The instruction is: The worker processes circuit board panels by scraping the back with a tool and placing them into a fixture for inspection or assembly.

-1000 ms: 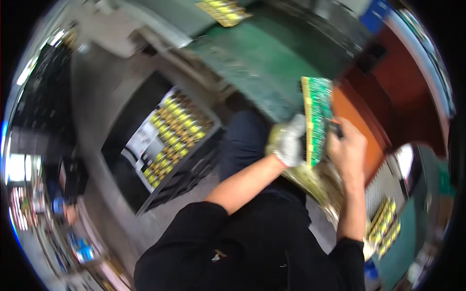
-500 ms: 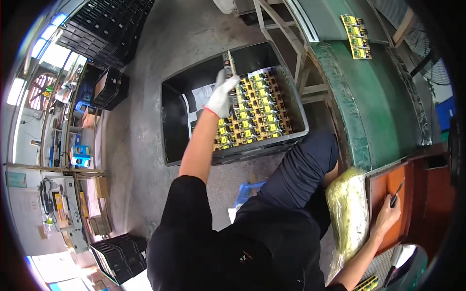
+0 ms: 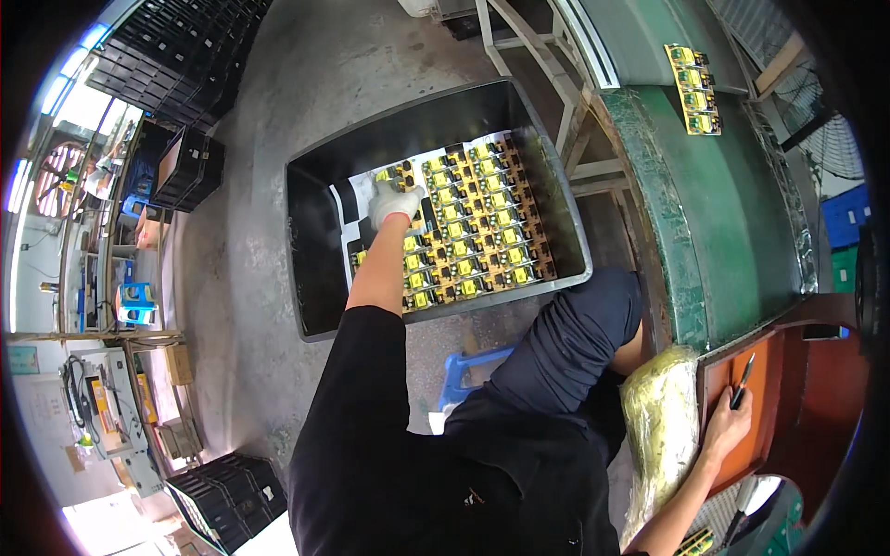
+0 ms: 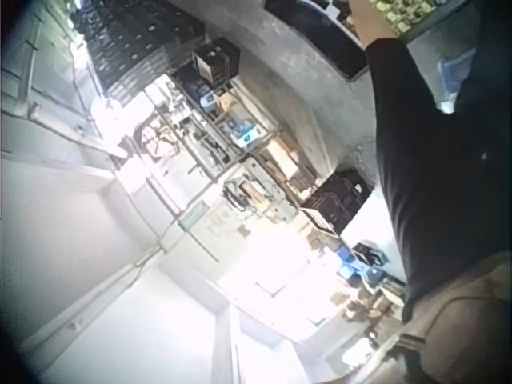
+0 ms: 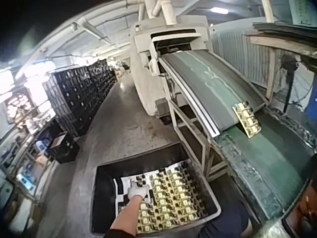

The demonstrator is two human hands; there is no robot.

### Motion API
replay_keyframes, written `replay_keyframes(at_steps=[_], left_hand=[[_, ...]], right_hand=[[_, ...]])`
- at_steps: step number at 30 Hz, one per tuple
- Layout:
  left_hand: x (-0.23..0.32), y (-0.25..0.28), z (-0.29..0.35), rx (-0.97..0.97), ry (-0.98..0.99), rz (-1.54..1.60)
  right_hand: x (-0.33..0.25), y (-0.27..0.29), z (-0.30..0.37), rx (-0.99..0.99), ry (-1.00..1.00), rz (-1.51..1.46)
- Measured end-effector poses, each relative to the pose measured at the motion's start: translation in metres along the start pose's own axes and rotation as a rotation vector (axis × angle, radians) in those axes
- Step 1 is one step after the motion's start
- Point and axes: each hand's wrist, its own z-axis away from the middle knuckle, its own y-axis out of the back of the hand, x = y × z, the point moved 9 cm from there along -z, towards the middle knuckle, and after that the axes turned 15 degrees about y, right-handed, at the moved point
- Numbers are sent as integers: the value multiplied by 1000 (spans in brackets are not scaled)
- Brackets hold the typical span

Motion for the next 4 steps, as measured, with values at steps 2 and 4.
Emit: replay_keyframes(at_steps=[2, 4], left_hand=[[1, -4, 8, -8, 46, -50], [-2, -6, 8, -14, 92, -71]], right_hand=[[3, 0, 1, 10, 1, 16], [6, -2, 0, 30, 10, 31]])
